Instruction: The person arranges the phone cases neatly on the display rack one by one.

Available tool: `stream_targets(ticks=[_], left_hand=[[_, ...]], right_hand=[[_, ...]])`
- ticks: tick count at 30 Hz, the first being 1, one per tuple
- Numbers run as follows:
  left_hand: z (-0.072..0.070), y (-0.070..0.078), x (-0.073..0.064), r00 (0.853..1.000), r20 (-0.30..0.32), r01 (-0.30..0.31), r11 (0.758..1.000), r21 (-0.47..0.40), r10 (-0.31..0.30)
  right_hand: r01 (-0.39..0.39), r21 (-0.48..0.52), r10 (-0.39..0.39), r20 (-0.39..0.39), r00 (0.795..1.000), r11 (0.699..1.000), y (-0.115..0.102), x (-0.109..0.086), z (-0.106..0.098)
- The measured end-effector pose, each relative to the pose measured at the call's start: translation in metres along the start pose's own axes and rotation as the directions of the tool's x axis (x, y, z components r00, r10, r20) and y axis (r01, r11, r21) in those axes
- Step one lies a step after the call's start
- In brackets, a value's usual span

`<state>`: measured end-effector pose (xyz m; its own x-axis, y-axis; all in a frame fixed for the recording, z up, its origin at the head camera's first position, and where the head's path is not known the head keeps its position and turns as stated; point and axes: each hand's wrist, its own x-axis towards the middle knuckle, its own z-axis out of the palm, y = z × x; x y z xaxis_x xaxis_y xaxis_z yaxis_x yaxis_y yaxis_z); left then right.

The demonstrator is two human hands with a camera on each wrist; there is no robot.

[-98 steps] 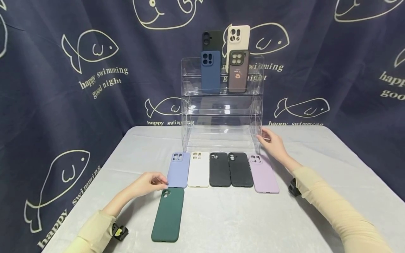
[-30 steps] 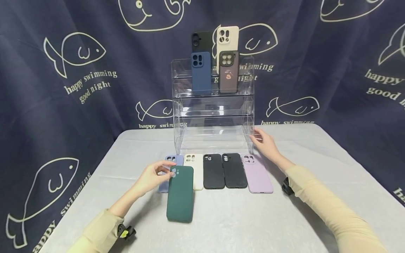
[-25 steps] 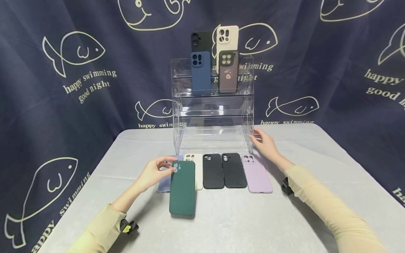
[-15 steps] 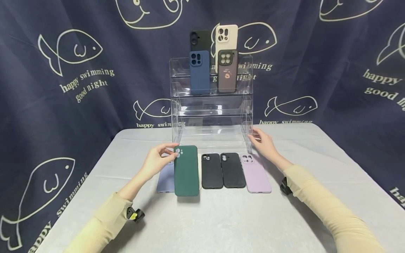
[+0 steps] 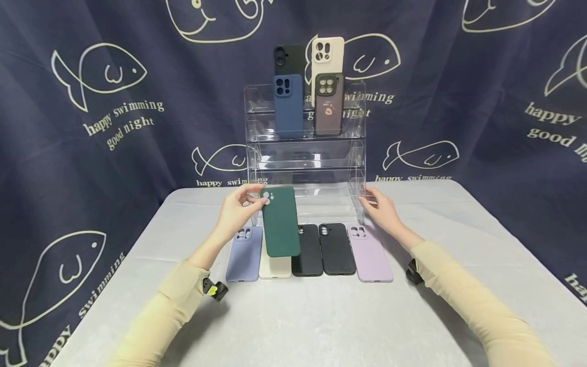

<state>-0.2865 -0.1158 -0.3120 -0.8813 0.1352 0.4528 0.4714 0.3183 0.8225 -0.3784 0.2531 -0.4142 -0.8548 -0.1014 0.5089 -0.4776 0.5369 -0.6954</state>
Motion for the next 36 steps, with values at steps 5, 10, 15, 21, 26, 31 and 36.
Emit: stream_targets(ticks=[5, 10, 15, 21, 26, 31, 36], left_hand=[[0.007, 0.007, 0.011, 0.999, -0.017, -0.041, 0.999, -0.018, 0.041], [0.014, 0.009, 0.025, 0.997, -0.027, -0.073, 0.997, -0.015, 0.072], [0.020, 0.000, 0.047, 0.994, -0.058, -0.096, 0.995, -0.025, 0.095], [0.025, -0.005, 0.070, 0.981, -0.112, -0.160, 0.987, -0.011, 0.157], [0.029, -0.001, 0.081, 0.973, -0.128, -0.193, 0.981, 0.010, 0.192], [0.035, 0.005, 0.092, 0.963, -0.135, -0.225, 0.971, 0.081, 0.234], [0.041, 0.010, 0.107, 0.955, -0.148, -0.242, 0.964, 0.109, 0.256]], right_hand=[[0.003, -0.009, -0.003, -0.002, 1.000, 1.000, 0.000, -0.001, 0.000], [0.003, -0.020, -0.003, 0.001, 1.000, 1.000, -0.002, -0.001, 0.000], [-0.016, -0.036, 0.016, 0.016, 1.000, 0.999, -0.002, -0.003, 0.000], [-0.001, -0.039, 0.001, 0.003, 1.000, 0.999, -0.002, -0.001, 0.000], [0.011, -0.027, -0.011, 0.000, 1.000, 1.000, -0.002, -0.001, 0.001], [-0.003, -0.025, 0.003, 0.001, 1.000, 1.000, -0.002, -0.001, 0.002], [-0.009, -0.029, 0.009, 0.003, 1.000, 1.000, -0.001, -0.002, 0.000]])
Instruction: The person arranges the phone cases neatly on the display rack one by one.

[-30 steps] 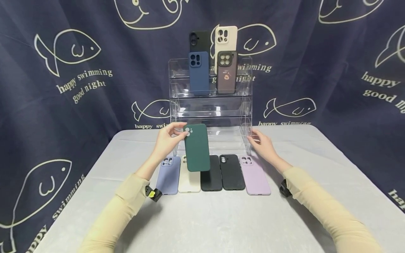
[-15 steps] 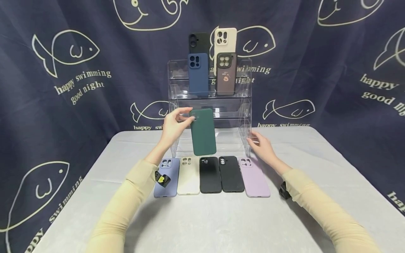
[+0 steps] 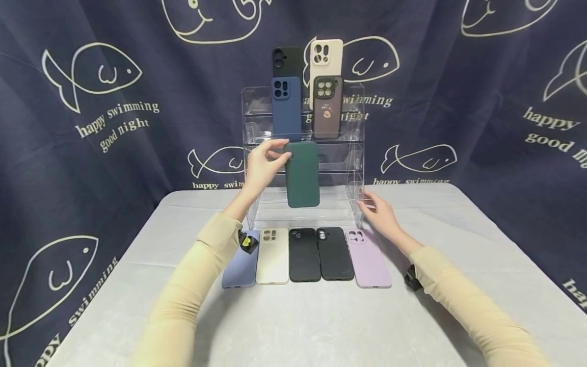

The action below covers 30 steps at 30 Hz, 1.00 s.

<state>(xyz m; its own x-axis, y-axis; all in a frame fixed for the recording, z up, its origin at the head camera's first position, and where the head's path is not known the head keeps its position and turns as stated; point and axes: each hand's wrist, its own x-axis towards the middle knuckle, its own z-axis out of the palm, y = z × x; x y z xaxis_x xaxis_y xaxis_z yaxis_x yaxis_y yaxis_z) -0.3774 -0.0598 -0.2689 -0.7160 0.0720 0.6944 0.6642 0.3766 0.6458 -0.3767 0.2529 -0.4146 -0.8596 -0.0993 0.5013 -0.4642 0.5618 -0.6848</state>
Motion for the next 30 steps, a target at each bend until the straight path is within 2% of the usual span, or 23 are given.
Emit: stream_targets(ticks=[6, 11, 20, 30], left_hand=[[0.010, 0.002, 0.020, 1.000, -0.022, 0.005, 1.000, -0.020, -0.006], [0.017, 0.002, 0.035, 0.998, -0.066, 0.001, 1.000, -0.028, -0.003], [0.031, -0.001, 0.058, 0.991, -0.133, 0.020, 1.000, -0.018, -0.022], [0.041, 0.001, 0.083, 0.983, -0.183, -0.010, 0.999, -0.048, 0.001]], right_hand=[[-0.006, 0.004, 0.006, -0.011, 1.000, 1.000, 0.001, -0.002, -0.005], [-0.009, -0.008, 0.009, -0.014, 1.000, 1.000, 0.002, -0.002, -0.007], [-0.011, -0.002, 0.011, 0.001, 1.000, 1.000, -0.001, 0.001, -0.003], [-0.010, 0.000, 0.010, -0.005, 1.000, 1.000, -0.002, -0.001, 0.001]])
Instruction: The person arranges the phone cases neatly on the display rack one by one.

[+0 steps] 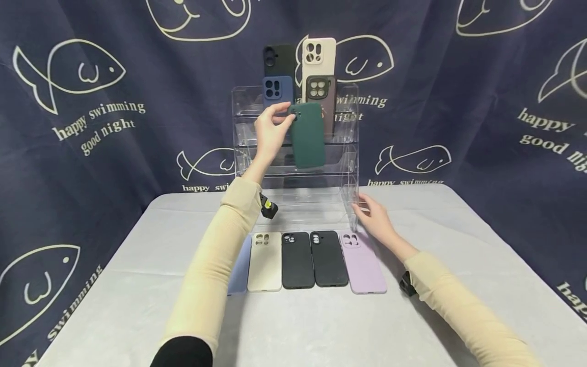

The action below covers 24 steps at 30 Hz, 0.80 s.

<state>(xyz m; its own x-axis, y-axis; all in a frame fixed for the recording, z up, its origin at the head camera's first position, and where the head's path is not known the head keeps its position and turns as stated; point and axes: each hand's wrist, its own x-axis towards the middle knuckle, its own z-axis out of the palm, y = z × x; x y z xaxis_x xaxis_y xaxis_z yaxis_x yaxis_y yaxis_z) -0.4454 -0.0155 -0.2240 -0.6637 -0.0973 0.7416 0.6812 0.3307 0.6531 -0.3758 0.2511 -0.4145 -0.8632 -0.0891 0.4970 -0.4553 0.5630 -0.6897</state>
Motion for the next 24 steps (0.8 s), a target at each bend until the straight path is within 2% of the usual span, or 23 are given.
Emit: stream_targets(ticks=[7, 12, 20, 24], left_hand=[[0.013, -0.006, 0.005, 0.998, -0.059, 0.009, 1.000, -0.030, -0.011], [0.022, -0.014, 0.005, 0.995, -0.101, -0.008, 0.999, -0.036, 0.004], [0.038, -0.028, -0.001, 0.996, -0.086, -0.026, 0.999, -0.039, 0.023], [0.044, -0.031, -0.003, 0.996, -0.086, -0.009, 0.998, -0.067, 0.003]], right_hand=[[-0.019, 0.003, 0.019, 0.005, 1.000, 1.000, -0.001, 0.000, 0.001], [-0.017, 0.002, 0.017, 0.003, 1.000, 1.000, -0.002, -0.001, 0.002], [-0.017, -0.006, 0.017, -0.001, 1.000, 1.000, 0.000, -0.003, 0.002], [-0.012, -0.013, 0.012, -0.005, 1.000, 1.000, 0.001, -0.002, 0.002]])
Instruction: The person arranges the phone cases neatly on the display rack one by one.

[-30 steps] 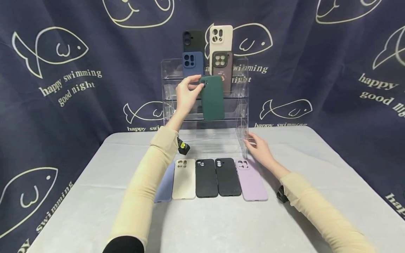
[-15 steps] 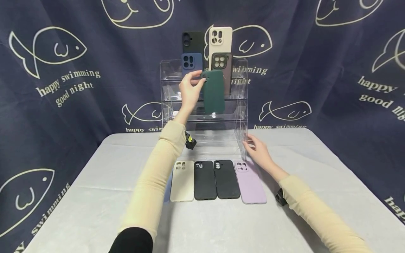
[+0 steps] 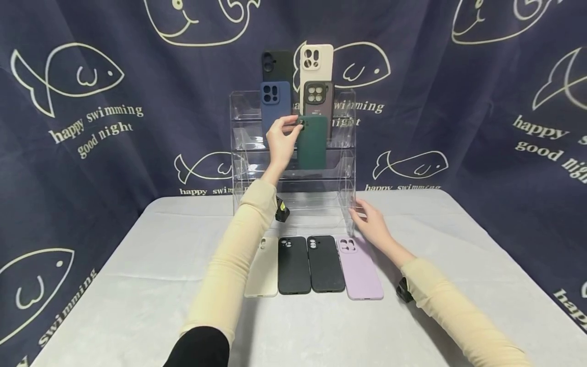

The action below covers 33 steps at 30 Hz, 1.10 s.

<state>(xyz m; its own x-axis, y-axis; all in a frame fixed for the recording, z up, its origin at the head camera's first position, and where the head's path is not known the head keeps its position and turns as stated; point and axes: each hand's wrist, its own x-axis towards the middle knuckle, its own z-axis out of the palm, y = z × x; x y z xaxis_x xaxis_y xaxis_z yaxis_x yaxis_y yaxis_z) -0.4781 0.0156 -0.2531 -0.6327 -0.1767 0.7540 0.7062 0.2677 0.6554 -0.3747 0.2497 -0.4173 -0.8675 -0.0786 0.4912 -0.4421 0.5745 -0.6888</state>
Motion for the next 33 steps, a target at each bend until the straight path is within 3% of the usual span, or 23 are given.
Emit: stream_targets(ticks=[4, 13, 18, 21, 27, 33], left_hand=[[0.002, -0.001, -0.002, 1.000, 0.018, 0.026, 1.000, 0.000, -0.026], [0.000, -0.003, -0.007, 0.995, 0.102, 0.010, 0.999, 0.052, -0.016], [-0.004, -0.005, -0.010, 0.993, 0.115, -0.001, 0.999, 0.052, -0.005], [-0.012, -0.006, -0.011, 0.992, 0.127, 0.014, 0.999, 0.030, -0.018], [-0.026, -0.012, -0.015, 0.975, 0.219, 0.056, 0.998, -0.033, -0.048], [-0.042, -0.016, -0.024, 0.963, 0.259, 0.071, 0.997, -0.006, -0.068]], right_hand=[[0.007, -0.008, -0.007, -0.010, 1.000, 1.000, 0.000, 0.000, 0.001], [0.006, 0.009, -0.006, -0.002, 1.000, 1.000, -0.002, 0.000, 0.003], [0.006, 0.001, -0.006, -0.003, 1.000, 1.000, -0.001, 0.001, 0.000], [0.010, -0.006, -0.010, 0.003, 1.000, 1.000, -0.002, 0.002, 0.002], [0.009, -0.010, -0.009, -0.005, 1.000, 1.000, 0.001, 0.002, 0.003], [0.014, -0.019, -0.014, -0.005, 1.000, 1.000, 0.000, 0.002, 0.004]])
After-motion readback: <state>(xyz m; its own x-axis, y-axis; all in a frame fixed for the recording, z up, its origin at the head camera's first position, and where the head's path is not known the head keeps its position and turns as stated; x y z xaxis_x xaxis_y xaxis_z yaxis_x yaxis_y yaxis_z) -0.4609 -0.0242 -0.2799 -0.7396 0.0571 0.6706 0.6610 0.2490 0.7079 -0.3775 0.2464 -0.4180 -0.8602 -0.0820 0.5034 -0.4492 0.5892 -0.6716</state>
